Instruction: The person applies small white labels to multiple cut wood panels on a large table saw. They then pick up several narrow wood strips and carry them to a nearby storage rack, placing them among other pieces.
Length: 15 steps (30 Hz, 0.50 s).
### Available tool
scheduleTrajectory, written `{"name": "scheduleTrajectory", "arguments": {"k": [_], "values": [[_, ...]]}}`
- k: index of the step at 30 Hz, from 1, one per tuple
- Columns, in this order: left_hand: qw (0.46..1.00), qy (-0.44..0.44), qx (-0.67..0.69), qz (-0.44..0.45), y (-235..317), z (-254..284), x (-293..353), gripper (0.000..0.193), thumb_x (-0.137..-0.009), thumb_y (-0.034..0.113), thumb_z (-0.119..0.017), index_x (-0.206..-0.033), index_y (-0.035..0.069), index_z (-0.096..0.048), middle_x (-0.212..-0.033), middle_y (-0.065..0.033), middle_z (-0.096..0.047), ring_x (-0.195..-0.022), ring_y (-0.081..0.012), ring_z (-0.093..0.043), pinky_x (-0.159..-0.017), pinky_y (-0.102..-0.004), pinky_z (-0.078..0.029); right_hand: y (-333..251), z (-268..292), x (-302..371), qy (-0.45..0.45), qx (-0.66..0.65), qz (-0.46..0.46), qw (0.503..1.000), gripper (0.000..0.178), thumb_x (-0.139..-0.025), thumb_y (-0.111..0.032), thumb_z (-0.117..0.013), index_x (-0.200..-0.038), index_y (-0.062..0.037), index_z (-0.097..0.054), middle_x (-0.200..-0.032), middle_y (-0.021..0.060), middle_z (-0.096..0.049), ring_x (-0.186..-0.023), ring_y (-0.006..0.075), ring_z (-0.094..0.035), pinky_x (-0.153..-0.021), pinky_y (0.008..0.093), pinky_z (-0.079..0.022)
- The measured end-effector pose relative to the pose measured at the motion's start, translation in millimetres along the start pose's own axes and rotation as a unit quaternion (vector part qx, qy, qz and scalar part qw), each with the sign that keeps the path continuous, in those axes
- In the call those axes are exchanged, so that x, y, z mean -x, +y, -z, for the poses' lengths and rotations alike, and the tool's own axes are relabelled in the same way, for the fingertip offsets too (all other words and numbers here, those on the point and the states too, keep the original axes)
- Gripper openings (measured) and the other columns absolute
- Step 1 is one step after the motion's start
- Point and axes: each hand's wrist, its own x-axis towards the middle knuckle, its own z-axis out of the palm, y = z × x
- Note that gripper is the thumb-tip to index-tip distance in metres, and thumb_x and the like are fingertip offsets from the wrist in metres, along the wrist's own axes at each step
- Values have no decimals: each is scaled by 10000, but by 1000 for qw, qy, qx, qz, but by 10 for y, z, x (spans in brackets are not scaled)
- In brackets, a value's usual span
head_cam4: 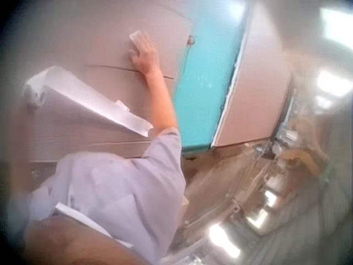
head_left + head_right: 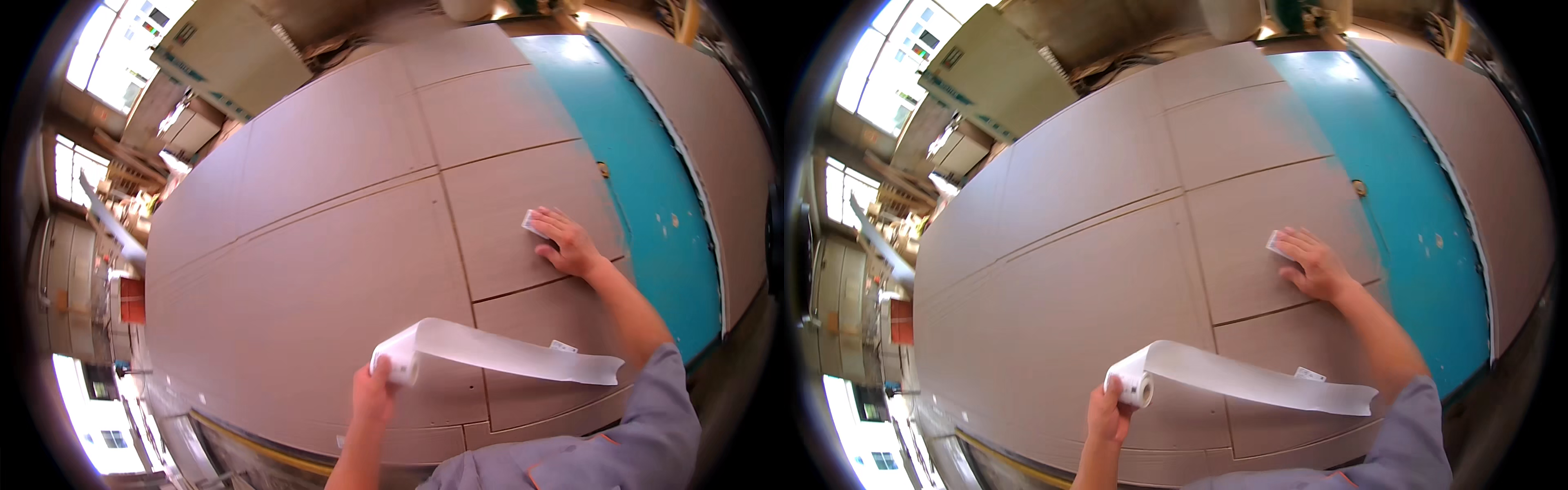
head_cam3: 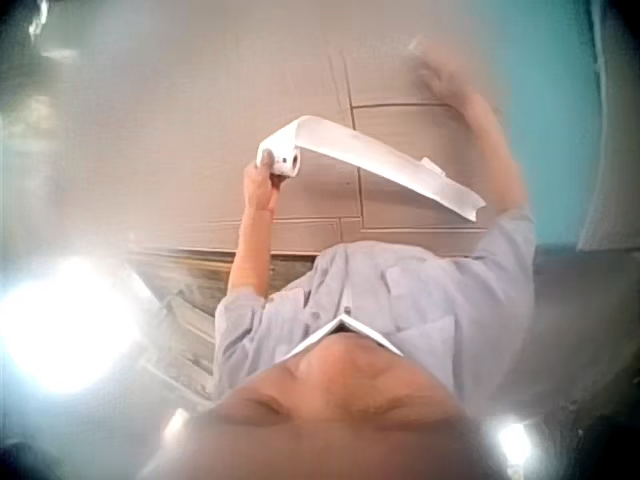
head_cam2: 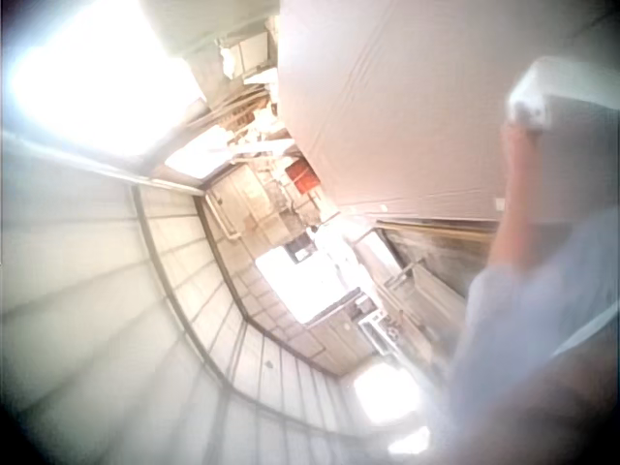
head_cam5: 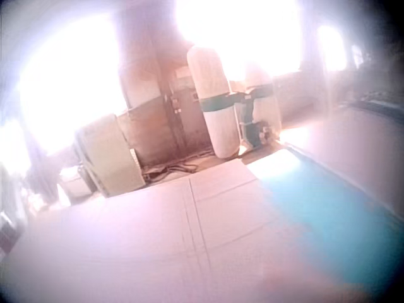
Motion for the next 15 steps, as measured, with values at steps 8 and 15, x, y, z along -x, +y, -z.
{"name": "scheduleTrajectory", "arguments": {"k": [8,15], "values": [[1000,23,-9,-9,271,-185,-67,467,-903,398,-595,-1039,-49,-588,-971,-103,-637,-872,-192,-633,-742,-358,-564,-509,107,337,-34,77,-71,994,536,-776,-221,-678,-1236,14,-532,-1346,204,-473,-1281,369,-412,-1068,434,-335],[999,16,-19,-21,220,-354,-96,443,-925,342,-585,-1051,-83,-601,-959,-107,-638,-837,-193,-631,-752,-342,-567,-1747,-3,-289,63,-141,64,986,336,-716,-156,-740,-1018,-41,-648,-1157,122,-615,-1100,312,-569,-950,433,-446]]}}
